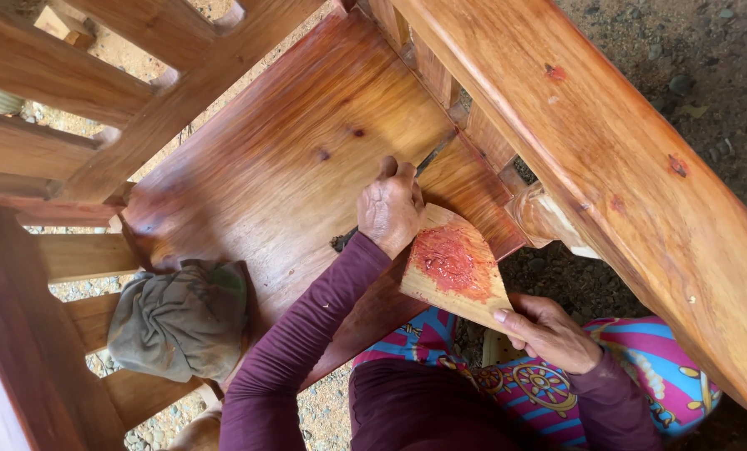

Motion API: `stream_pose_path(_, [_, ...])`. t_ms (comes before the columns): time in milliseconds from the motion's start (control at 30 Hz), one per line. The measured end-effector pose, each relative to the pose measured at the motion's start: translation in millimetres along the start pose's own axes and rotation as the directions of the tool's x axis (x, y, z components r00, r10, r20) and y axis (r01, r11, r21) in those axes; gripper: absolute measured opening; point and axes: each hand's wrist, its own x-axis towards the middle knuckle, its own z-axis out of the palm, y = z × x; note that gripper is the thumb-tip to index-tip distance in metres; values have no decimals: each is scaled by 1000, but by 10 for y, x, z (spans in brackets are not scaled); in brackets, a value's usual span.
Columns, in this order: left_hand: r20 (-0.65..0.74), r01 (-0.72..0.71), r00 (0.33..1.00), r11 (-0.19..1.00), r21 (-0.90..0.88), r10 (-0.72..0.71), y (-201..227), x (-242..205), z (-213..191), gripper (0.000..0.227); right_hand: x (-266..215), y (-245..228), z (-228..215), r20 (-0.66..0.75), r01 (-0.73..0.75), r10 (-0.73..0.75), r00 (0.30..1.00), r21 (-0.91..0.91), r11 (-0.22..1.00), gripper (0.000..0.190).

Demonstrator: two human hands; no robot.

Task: The person sits and uses a knife to scrape red material off a curved wooden piece resting on a wooden chair seat, repositioning the piece and the knife between passes, briefly handling the knife over the ground, then wiping the wood with a cloth.

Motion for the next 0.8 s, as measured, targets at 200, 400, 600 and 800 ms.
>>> stream_pose_path(200, [-48,-9,999,998,-66,5,68,-128,31,13,39,256,-197,31,32,-31,999,-38,999,36])
stream_pose_path(400, [143,75,986,991,108,-90,-136,-11,-26,12,16,164,-176,54,14,-16,998,46,999,33])
stream_pose_path(600, [-20,-162,985,968,194,169,-151,138,-232,13,39,254,-158,44,74,-76,996,49,996,34])
stream_pose_path(800, [-51,-201,978,978,59,204,-222,174,-161,41,45,245,-131,36,102,-104,994,33,994,35])
